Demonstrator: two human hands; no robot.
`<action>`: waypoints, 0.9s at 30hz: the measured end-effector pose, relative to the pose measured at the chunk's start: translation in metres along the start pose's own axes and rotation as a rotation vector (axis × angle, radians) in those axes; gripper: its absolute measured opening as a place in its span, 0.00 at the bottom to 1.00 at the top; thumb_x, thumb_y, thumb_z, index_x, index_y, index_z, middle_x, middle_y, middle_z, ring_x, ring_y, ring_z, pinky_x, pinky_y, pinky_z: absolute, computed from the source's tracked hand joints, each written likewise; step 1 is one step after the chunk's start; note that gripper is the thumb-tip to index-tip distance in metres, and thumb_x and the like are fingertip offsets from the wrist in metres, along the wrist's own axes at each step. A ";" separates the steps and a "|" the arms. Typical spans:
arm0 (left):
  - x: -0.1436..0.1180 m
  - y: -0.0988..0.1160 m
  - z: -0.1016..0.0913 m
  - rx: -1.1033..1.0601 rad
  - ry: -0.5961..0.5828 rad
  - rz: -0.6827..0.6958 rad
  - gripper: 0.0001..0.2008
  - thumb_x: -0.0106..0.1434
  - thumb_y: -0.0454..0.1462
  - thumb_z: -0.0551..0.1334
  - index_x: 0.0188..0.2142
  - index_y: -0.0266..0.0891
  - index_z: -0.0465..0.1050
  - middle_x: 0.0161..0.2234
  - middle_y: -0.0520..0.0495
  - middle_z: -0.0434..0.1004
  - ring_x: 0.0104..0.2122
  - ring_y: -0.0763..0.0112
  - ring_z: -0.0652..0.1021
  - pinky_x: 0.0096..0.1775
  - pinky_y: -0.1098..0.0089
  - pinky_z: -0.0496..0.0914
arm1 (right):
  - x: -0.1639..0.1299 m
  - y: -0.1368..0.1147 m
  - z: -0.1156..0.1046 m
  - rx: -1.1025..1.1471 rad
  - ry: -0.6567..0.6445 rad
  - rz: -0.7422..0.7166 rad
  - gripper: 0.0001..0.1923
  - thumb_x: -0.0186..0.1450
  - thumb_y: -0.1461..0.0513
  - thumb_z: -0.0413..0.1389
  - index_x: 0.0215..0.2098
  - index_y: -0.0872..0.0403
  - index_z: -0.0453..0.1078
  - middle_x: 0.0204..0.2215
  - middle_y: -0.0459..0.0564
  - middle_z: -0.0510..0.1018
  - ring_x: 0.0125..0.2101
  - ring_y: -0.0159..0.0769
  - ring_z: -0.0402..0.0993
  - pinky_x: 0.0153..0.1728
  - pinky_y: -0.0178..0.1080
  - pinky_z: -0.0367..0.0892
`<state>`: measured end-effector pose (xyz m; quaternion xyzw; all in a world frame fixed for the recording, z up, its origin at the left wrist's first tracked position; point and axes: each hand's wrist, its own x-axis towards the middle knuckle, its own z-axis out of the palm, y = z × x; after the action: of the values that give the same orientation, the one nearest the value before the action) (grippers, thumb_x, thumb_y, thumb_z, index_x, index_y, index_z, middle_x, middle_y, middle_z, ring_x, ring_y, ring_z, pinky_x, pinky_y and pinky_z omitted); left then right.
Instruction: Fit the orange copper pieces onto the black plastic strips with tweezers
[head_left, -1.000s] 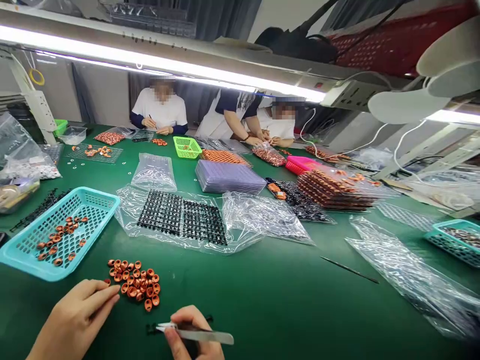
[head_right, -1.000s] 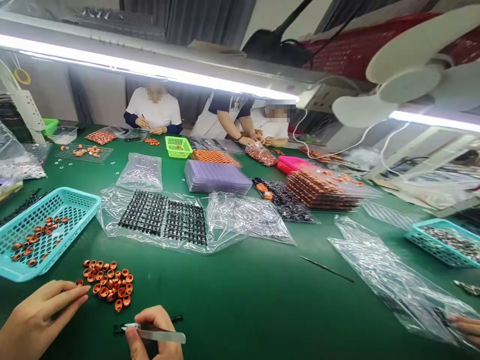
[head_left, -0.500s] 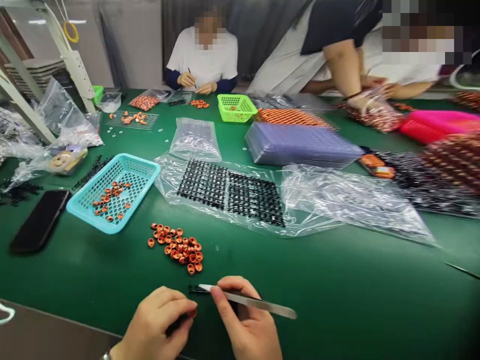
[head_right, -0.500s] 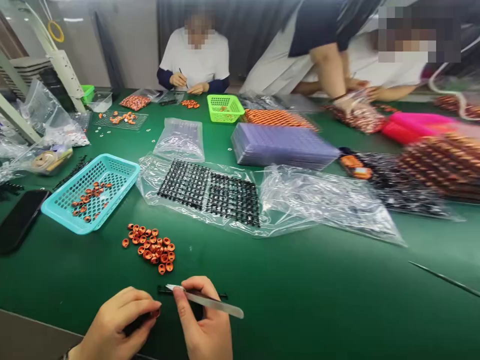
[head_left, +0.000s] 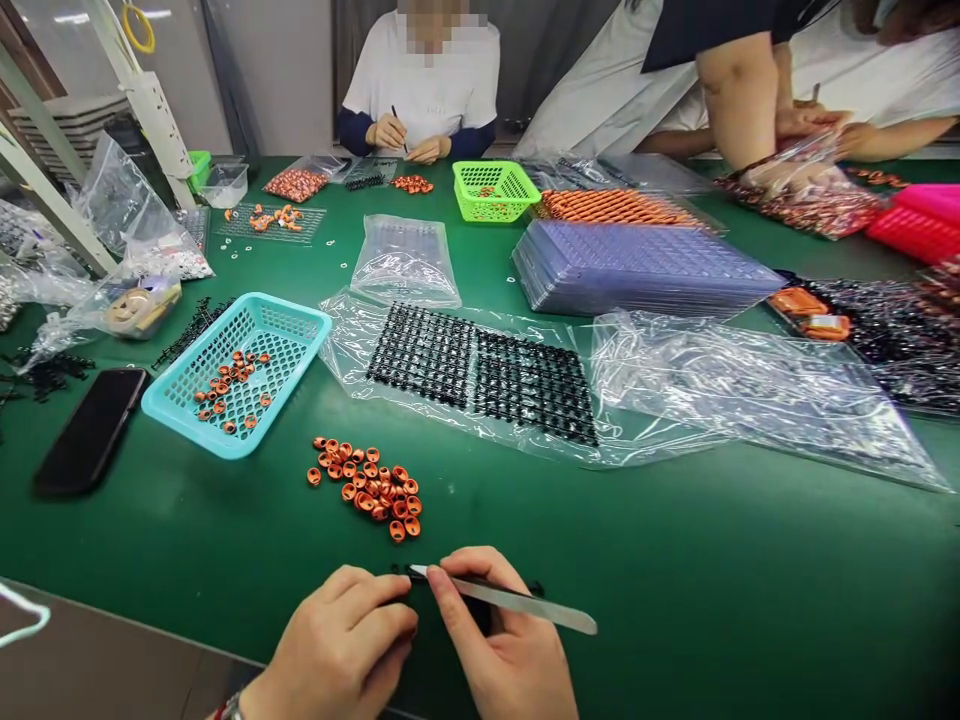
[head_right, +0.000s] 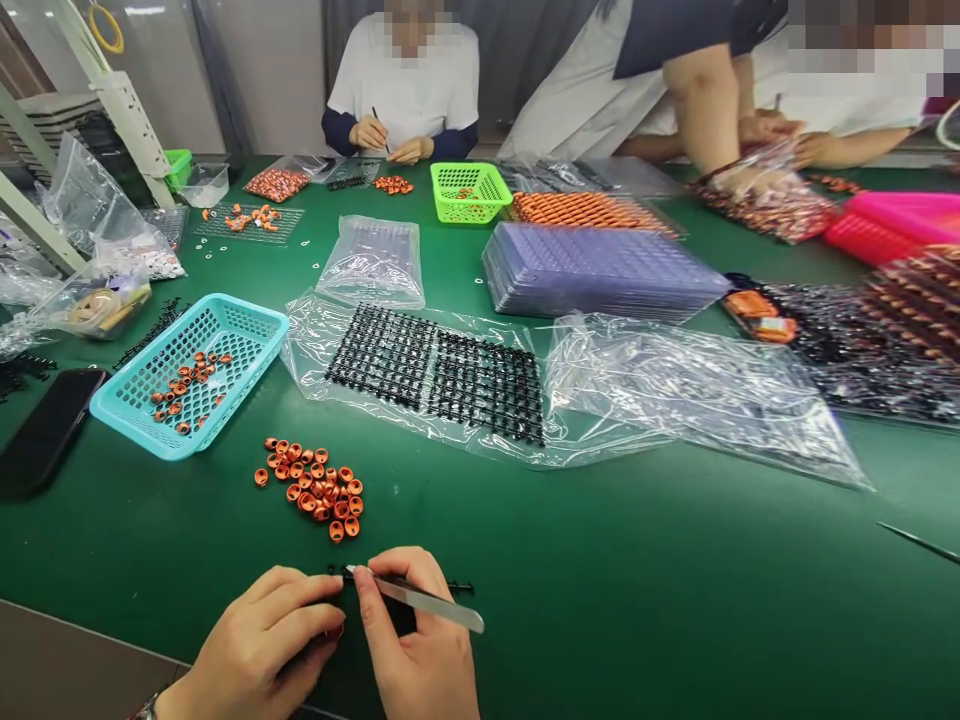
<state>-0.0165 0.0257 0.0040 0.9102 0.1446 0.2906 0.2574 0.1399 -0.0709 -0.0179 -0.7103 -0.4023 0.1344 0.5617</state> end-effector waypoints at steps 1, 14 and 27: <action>0.000 0.000 0.000 0.003 0.001 0.000 0.08 0.73 0.29 0.59 0.44 0.38 0.76 0.44 0.41 0.88 0.35 0.63 0.83 0.38 0.66 0.82 | 0.001 -0.002 0.000 0.004 0.013 -0.012 0.07 0.71 0.58 0.62 0.35 0.49 0.74 0.28 0.43 0.79 0.26 0.30 0.79 0.28 0.28 0.74; 0.003 0.004 -0.004 -0.038 -0.077 -0.109 0.07 0.74 0.28 0.58 0.44 0.40 0.74 0.43 0.45 0.86 0.38 0.63 0.83 0.41 0.67 0.80 | 0.005 -0.005 -0.001 0.154 -0.001 0.018 0.05 0.69 0.57 0.65 0.34 0.45 0.79 0.30 0.40 0.83 0.30 0.28 0.82 0.33 0.24 0.76; 0.005 0.004 -0.014 -0.271 -0.017 -0.329 0.10 0.66 0.26 0.65 0.42 0.40 0.82 0.41 0.45 0.87 0.36 0.70 0.85 0.36 0.79 0.77 | -0.003 -0.014 -0.012 0.412 0.038 -0.023 0.03 0.71 0.59 0.64 0.37 0.46 0.77 0.32 0.42 0.82 0.32 0.28 0.81 0.34 0.26 0.77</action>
<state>-0.0200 0.0297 0.0183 0.8337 0.2485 0.2540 0.4227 0.1400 -0.0804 -0.0021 -0.5783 -0.3639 0.1938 0.7040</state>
